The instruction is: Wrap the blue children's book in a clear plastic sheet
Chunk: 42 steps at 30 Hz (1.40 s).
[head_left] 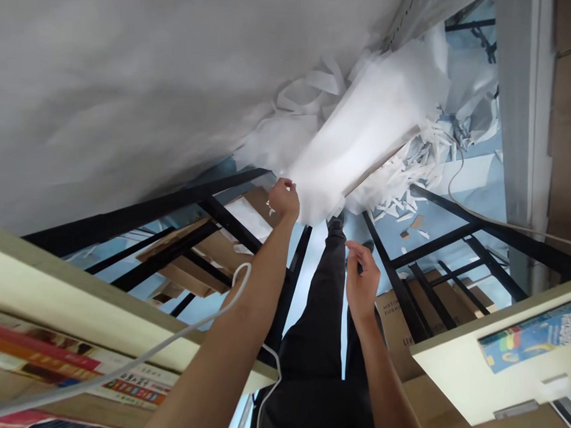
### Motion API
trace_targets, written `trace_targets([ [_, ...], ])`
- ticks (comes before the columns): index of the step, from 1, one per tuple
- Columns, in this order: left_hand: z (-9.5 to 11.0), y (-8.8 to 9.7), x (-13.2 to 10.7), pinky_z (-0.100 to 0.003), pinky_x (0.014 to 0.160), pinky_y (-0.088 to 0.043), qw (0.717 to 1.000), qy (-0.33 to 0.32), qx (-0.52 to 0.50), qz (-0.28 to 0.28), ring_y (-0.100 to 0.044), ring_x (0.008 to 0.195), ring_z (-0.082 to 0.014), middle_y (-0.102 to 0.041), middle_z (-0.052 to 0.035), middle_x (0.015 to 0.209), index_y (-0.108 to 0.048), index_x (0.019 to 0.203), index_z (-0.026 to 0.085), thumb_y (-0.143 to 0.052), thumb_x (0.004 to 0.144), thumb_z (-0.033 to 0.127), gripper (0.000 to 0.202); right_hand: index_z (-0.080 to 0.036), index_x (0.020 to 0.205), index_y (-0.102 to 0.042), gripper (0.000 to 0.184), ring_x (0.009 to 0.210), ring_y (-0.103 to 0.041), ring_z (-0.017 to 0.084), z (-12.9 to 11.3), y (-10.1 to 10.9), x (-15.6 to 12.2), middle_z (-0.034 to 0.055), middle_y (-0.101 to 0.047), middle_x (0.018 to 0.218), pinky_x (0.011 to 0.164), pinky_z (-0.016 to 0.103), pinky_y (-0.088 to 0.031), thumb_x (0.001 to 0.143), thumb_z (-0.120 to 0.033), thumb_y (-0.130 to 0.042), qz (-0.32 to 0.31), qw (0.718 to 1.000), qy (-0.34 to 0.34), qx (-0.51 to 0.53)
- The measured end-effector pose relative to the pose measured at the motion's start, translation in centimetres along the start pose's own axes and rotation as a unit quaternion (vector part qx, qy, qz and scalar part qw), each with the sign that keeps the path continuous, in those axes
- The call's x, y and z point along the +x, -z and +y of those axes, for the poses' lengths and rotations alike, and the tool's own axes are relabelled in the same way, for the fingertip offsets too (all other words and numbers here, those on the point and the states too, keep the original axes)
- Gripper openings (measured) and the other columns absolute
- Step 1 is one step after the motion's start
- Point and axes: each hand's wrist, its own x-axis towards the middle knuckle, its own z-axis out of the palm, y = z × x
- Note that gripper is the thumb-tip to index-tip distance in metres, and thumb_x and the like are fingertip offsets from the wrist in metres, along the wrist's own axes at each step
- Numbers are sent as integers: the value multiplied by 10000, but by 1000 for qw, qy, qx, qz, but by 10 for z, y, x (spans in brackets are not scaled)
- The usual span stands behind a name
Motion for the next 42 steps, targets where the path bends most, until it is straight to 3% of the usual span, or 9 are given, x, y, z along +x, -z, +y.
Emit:
trace_targets([
  [4, 1, -1, 12, -577, 1318, -454, 999, -34, 3, 24, -632, 1465, -416, -729, -227, 1473, -748, 1292, 173, -747, 954, 191, 338, -236, 1208, -834, 324, 1206, -831, 264, -2, -1, 0, 104, -881, 1242, 1082, 431, -658, 1140, -421, -578, -12, 1000, 0, -3],
  [11, -3, -4, 24, -628, 1275, -475, 998, -39, 37, -20, -672, 1397, -443, -785, -246, 1361, -789, 1249, 147, -655, 1019, 259, 289, -237, 1201, -841, 324, 1201, -842, 271, 6, -1, -1, 97, -887, 1233, 1079, 425, -663, 1147, -417, -577, -26, 1000, -11, -8],
  [16, 5, 1, 18, -530, 1191, -517, 996, -26, 82, -5, -708, 1295, -399, -801, -197, 1224, -821, 1103, 176, -665, 1043, 238, 178, -237, 1201, -839, 321, 1188, -846, 264, 8, 2, 1, 93, -888, 1231, 1081, 421, -663, 1143, -403, -571, -30, 999, -5, -12],
  [19, 12, 10, 12, -498, 1221, -479, 994, -61, 89, 2, -664, 1344, -374, -781, -195, 1302, -834, 1123, 145, -631, 1066, 180, 214, -237, 1201, -835, 326, 1172, -849, 260, 8, 2, 3, 93, -890, 1227, 1073, 419, -664, 1143, -403, -560, -30, 999, -1, -18],
  [27, 37, 45, -21, -589, 1274, -481, 992, -105, 47, 54, -643, 1373, -386, -780, -148, 1308, -860, 1099, 242, -675, 1076, 229, 187, -247, 1214, -826, 305, 1156, -849, 268, 5, -7, 5, 110, -883, 1232, 1044, 434, -688, 1135, -351, -550, -18, 999, 41, -27],
  [30, 49, 55, -41, -516, 1226, -536, 991, -131, 0, 11, -736, 1250, -336, -822, -125, 1202, -833, 1044, 246, -698, 1059, 228, 137, -249, 1218, -832, 285, 1158, -851, 298, 10, -17, 16, 126, -880, 1228, 1072, 495, -689, 1115, -340, -582, -31, 998, 53, -24],
  [34, 62, 66, -66, -415, 1005, -631, 985, -82, -118, -94, -803, 980, -279, -831, -89, 963, -776, 990, 211, -747, 984, 274, 70, -215, 1195, -833, 243, 1127, -863, 314, 13, -47, 56, 141, -892, 1217, 1072, 519, -697, 1066, -330, -662, -63, 997, 37, -31],
  [38, 67, 76, -83, -340, 814, -641, 954, -23, -250, -165, -779, 847, -238, -808, -75, 880, -790, 988, 186, -823, 894, 377, 215, -241, 1119, -819, 138, 1023, -881, 253, 6, -80, 102, 76, -902, 1126, 1013, 421, -717, 1006, -319, -811, -97, 995, 4, 4],
  [42, 71, 81, -92, -315, 766, -647, 931, 16, -314, -183, -756, 828, -208, -782, -68, 874, -831, 1059, 158, -798, 908, 484, 360, -249, 1054, -814, 228, 991, -887, 277, 1, -90, 118, 51, -894, 1034, 1012, 450, -715, 934, -403, -931, -89, 996, -28, 7],
])
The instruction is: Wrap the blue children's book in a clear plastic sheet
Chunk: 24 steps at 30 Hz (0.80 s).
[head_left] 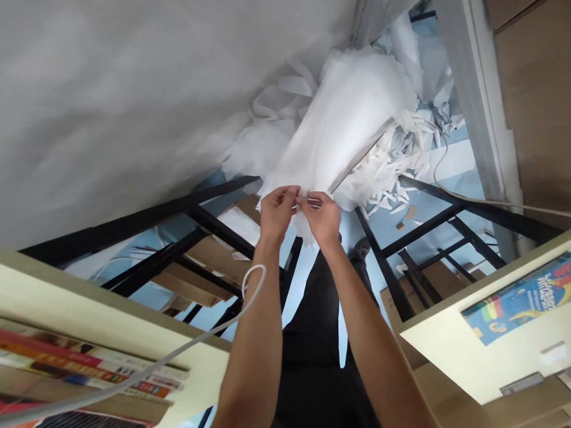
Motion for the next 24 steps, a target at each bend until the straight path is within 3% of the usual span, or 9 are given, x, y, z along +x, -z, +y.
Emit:
trace_targets([
  [8, 8, -4, -13, -364, 851, -683, 1000, 7, -9, -6, -768, 858, -215, -786, -56, 857, -866, 1140, 159, -900, 812, 524, 492, -248, 999, -810, 297, 1019, -878, 242, 13, 9, -9, 48, -888, 1068, 1023, 405, -729, 943, -519, -916, -12, 996, 26, 88],
  [16, 6, 0, -11, -370, 849, -667, 1000, -9, 1, -12, -794, 851, -236, -846, -82, 925, -863, 1182, 165, -839, 764, 360, 463, -246, 972, -840, 358, 1061, -854, 205, 18, 9, -13, 44, -852, 1132, 1118, 380, -715, 887, -572, -961, -15, 991, 61, 122],
  [20, 5, 2, -8, -386, 892, -681, 1000, -26, 2, -14, -821, 916, -255, -843, -91, 925, -847, 1199, 161, -864, 811, 452, 485, -254, 917, -866, 207, 1106, -851, 205, 20, 7, -15, 52, -859, 1188, 1092, 360, -721, 978, -451, -888, -26, 990, 69, 119],
  [24, 2, 7, -6, -407, 981, -687, 998, -42, 0, -40, -841, 1032, -279, -868, -119, 1057, -821, 1267, 172, -969, 744, 446, 609, -268, 955, -884, 124, 1159, -843, 205, 22, 5, -14, 55, -864, 1227, 1071, 348, -721, 1030, -328, -806, -30, 992, 76, 97],
])
